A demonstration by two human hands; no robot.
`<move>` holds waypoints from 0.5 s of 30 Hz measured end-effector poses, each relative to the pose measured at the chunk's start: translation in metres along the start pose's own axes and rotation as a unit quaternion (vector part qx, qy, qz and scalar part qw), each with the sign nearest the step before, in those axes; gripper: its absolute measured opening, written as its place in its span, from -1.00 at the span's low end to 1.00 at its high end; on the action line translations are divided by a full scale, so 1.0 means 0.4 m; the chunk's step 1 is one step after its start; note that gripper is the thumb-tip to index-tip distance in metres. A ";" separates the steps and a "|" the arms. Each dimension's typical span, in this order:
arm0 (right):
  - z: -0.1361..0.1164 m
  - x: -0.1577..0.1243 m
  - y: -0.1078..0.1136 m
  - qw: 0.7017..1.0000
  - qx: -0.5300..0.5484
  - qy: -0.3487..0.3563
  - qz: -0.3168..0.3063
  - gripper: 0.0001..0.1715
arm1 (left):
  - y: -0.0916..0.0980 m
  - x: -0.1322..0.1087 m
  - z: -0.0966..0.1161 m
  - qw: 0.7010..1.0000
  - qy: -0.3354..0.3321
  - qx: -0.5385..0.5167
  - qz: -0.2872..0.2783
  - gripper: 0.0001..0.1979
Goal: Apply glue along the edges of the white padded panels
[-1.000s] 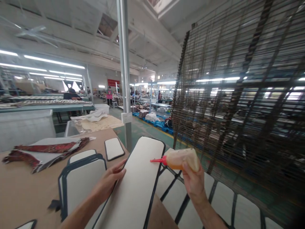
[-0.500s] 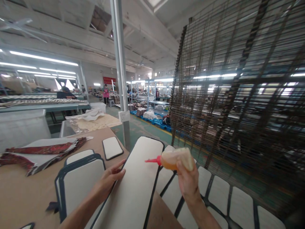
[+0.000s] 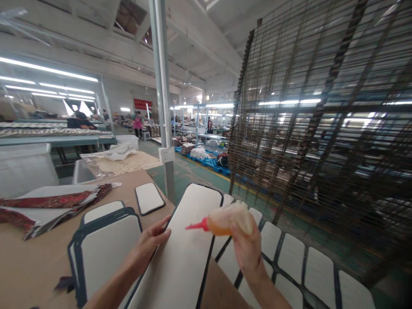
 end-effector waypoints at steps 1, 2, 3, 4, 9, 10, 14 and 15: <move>-0.003 0.038 -0.002 1.000 -0.005 0.007 0.009 -0.45 | -0.008 0.000 -0.001 1.000 -0.001 0.002 -0.007 -0.05; -0.003 0.061 -0.002 1.000 -0.009 0.011 0.017 -0.45 | -0.015 0.002 -0.001 1.000 -0.002 0.003 -0.012 -0.07; 0.001 0.064 -0.002 1.000 -0.014 0.012 0.021 -0.44 | -0.020 0.006 -0.003 1.000 -0.003 0.004 -0.015 -0.09; 0.008 0.049 -0.004 1.000 -0.019 0.008 0.020 -0.44 | -0.023 0.013 -0.006 1.000 -0.003 0.005 -0.017 -0.10; 0.068 -0.154 -0.019 0.993 0.022 -0.103 -0.051 -0.34 | -0.010 0.059 -0.025 1.000 -0.011 0.008 -0.011 -0.06; 0.060 -0.167 -0.015 0.993 0.024 -0.104 -0.053 -0.35 | -0.009 0.065 -0.029 1.000 -0.010 0.008 -0.013 -0.04; -0.040 -0.054 0.056 0.998 -0.018 -0.004 0.053 -0.43 | -0.027 0.067 -0.042 0.999 0.005 0.012 -0.040 -0.03; -0.062 -0.018 0.081 0.996 -0.020 0.021 0.084 -0.42 | -0.034 0.065 -0.042 0.999 0.007 0.011 -0.046 -0.06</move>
Point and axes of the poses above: each hand's wrist, its own x-axis towards the middle knuckle, its own y-axis out of the back of the hand, z = x × y, the point moved 10 cm from there along x, towards the middle knuckle, and after that the axes turned 12 degrees about x, right-handed, at the moved point
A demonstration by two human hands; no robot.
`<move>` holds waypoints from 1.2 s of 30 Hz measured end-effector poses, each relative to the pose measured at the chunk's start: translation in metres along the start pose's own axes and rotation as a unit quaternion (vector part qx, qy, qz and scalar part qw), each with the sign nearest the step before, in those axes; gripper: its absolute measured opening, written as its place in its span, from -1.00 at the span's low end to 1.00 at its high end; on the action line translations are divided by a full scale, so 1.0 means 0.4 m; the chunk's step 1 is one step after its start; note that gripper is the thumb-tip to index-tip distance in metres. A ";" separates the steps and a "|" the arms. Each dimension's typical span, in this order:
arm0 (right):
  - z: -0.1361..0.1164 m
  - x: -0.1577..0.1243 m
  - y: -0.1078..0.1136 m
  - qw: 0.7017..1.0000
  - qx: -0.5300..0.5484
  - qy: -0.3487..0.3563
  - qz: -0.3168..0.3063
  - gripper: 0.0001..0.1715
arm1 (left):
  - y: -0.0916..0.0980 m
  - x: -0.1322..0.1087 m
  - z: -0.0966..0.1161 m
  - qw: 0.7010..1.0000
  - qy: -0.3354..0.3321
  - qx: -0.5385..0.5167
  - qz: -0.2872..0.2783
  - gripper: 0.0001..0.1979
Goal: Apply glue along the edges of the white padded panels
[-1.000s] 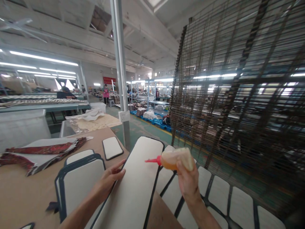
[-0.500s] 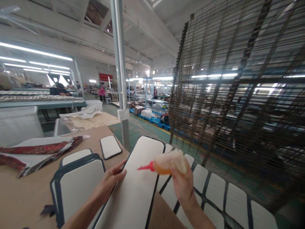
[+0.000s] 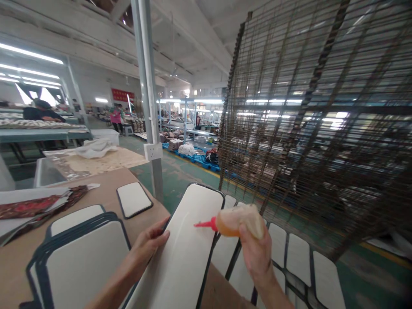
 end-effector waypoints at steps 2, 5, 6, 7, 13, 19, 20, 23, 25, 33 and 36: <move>-0.014 0.042 0.037 0.999 -0.007 0.019 0.033 -0.39 | -0.015 -0.001 -0.001 1.000 0.002 -0.008 -0.010 -0.09; 0.015 -0.011 0.091 1.000 -0.017 -0.015 0.012 -0.39 | -0.039 0.006 -0.011 0.999 0.014 -0.021 -0.022 -0.04; 0.031 -0.048 0.106 0.999 -0.017 -0.039 -0.007 -0.40 | -0.048 0.009 -0.016 0.999 0.018 -0.022 -0.024 -0.01; 0.043 -0.083 0.120 0.998 -0.010 -0.061 -0.023 -0.41 | -0.059 0.012 -0.020 0.999 0.020 -0.020 -0.026 0.01; -0.070 -0.036 0.187 1.000 0.011 -0.014 0.026 -0.45 | -0.205 -0.006 -0.024 0.998 0.022 0.015 -0.065 0.04; -0.187 -0.041 0.278 0.998 0.010 -0.012 0.062 -0.43 | -0.358 -0.028 -0.078 0.989 0.080 0.093 -0.082 -0.06; -0.189 -0.070 0.287 0.998 0.011 -0.028 0.053 -0.36 | -0.366 -0.021 -0.102 0.987 0.099 0.107 -0.073 -0.06; -0.188 -0.120 0.315 0.994 0.039 -0.096 0.032 -0.33 | -0.404 0.006 -0.181 0.975 0.140 0.157 -0.069 -0.19; -0.236 -0.112 0.376 0.993 0.063 -0.062 0.076 -0.35 | -0.444 0.016 -0.218 0.969 0.147 0.187 -0.065 -0.32; -0.309 -0.186 0.727 0.984 0.001 -0.092 0.152 -0.30 | -0.714 0.000 -0.288 0.964 0.179 0.196 -0.020 -0.52; -0.440 -0.256 0.962 0.943 -0.045 0.029 0.328 -0.35 | -0.825 0.037 -0.373 0.963 0.167 0.210 -0.029 -0.55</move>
Point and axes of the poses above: each hand's wrist, its own x-axis towards the middle knuckle, its own y-axis out of the back of the hand, z = x × y, the point moved 10 cm from there along x, towards the middle knuckle, and after that the axes turned 12 degrees about x, right-handed, at the moved point
